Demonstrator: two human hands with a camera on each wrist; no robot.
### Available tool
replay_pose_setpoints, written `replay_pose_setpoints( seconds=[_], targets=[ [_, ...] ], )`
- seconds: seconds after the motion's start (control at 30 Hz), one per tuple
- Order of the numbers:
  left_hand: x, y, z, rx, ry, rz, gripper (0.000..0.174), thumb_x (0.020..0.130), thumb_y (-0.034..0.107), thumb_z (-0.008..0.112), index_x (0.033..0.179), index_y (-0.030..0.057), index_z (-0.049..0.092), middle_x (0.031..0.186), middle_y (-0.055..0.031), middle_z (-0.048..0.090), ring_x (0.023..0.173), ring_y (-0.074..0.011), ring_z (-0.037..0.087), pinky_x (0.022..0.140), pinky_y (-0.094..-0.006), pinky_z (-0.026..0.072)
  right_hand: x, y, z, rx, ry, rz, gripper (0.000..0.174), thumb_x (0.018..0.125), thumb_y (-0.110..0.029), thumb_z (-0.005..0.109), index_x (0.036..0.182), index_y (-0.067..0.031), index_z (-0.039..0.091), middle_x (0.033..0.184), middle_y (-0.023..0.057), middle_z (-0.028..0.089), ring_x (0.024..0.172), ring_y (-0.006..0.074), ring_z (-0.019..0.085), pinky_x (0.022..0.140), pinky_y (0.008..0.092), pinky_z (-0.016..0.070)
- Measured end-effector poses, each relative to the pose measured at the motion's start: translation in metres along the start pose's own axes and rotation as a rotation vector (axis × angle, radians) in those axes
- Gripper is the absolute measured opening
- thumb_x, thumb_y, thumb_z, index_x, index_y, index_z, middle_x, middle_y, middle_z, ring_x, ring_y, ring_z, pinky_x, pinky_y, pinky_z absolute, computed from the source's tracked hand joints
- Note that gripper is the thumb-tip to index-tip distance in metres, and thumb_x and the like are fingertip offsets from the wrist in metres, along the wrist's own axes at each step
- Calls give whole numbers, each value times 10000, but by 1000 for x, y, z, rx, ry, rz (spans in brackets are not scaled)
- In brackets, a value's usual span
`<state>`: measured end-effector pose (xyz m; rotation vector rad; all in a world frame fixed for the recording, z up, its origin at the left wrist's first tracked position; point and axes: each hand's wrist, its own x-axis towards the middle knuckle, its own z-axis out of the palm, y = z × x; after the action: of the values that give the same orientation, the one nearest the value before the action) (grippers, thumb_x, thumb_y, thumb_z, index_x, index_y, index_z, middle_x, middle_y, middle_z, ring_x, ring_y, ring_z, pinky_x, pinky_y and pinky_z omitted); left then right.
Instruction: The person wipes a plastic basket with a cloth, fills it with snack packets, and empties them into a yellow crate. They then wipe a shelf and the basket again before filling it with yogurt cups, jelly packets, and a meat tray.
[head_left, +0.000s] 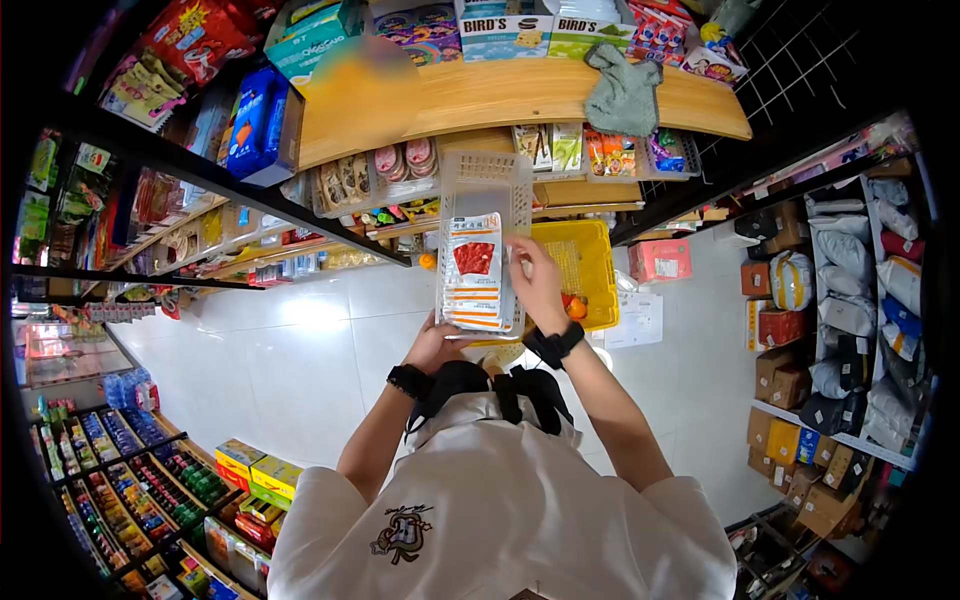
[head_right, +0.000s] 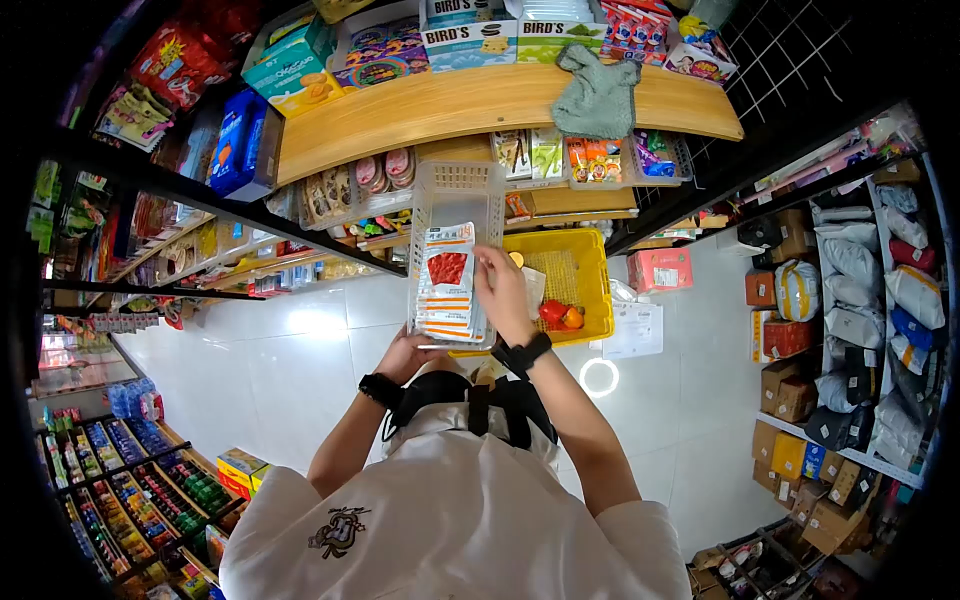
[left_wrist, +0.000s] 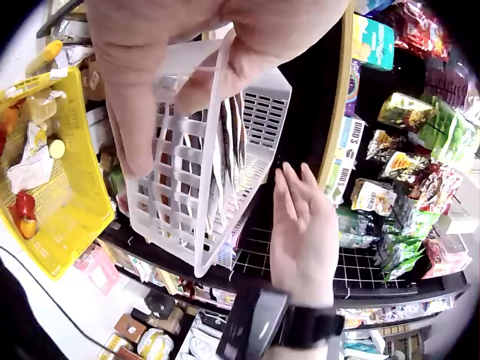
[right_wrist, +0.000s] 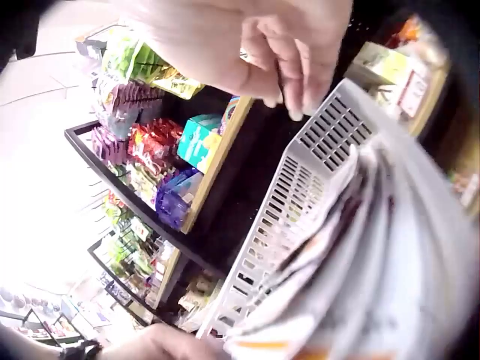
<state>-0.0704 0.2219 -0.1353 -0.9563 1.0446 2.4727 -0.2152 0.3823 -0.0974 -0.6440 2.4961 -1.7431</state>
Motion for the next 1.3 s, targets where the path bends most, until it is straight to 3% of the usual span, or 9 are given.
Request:
replay_pose_setpoints(
  seconds=[0.1,0.17,0.37,0.6,0.73,0.97,1.0,1.13,1.3],
  targets=[
    [-31,7,9,18,7,41,661,752,-108,431,1352,56,208,1261,-169,445,1126,-293,508,936,-419,454,27,-7,31,-160,-87,-9,503,815,-206,615,1141,138,445,1056,305,547,991,399,540,834,402,450],
    [-43,6,1,25,-13,81,732,747,-93,450,1391,81,150,1275,-153,437,1119,-275,516,932,-390,455,37,3,53,-260,-247,31,599,796,-223,648,1195,138,384,1064,321,512,965,420,535,825,411,451],
    [-59,-6,-53,55,17,259,785,770,-47,473,1415,88,46,1272,-163,411,1074,-265,546,879,-349,477,13,-19,100,-441,-224,-9,828,737,-270,718,1280,131,238,1084,305,427,888,440,526,792,440,454],
    [-110,-4,-95,17,57,268,756,748,-87,449,1399,56,92,1274,-168,428,1093,-289,535,902,-397,482,-16,-66,134,-416,-469,-2,880,731,-413,702,1233,159,260,878,279,594,840,406,596,741,416,487],
    [-134,-7,-121,28,113,272,742,748,-78,455,1392,63,116,1269,-151,439,1095,-280,534,895,-391,483,-36,-89,153,-361,-550,4,858,700,-410,730,1204,128,291,895,250,616,849,389,612,742,403,491],
    [-168,-2,-157,34,128,316,718,767,-70,454,1391,69,127,1280,-121,441,1116,-261,517,880,-377,483,-87,-145,171,28,-278,133,848,639,-256,793,1264,57,312,1051,224,594,948,340,601,803,366,476],
    [-170,-4,-160,46,138,330,705,778,-62,450,1390,70,128,1284,-124,438,1119,-264,515,882,-381,482,-92,-140,179,84,-209,57,668,673,-192,775,1201,47,440,994,162,637,875,250,632,763,320,492],
    [-180,6,-162,36,134,349,659,814,-31,432,1390,77,131,1296,-135,429,1127,-281,508,887,-397,476,-111,-163,176,438,-332,371,267,744,-105,721,944,40,620,895,56,667,770,73,601,701,233,493],
    [-161,11,-169,-2,-7,390,717,834,60,472,1417,97,56,1359,-142,357,1165,-289,479,881,-405,465,-113,-165,159,508,-346,319,442,710,-94,749,1093,29,565,989,75,645,901,105,588,814,269,471]
  ],
)
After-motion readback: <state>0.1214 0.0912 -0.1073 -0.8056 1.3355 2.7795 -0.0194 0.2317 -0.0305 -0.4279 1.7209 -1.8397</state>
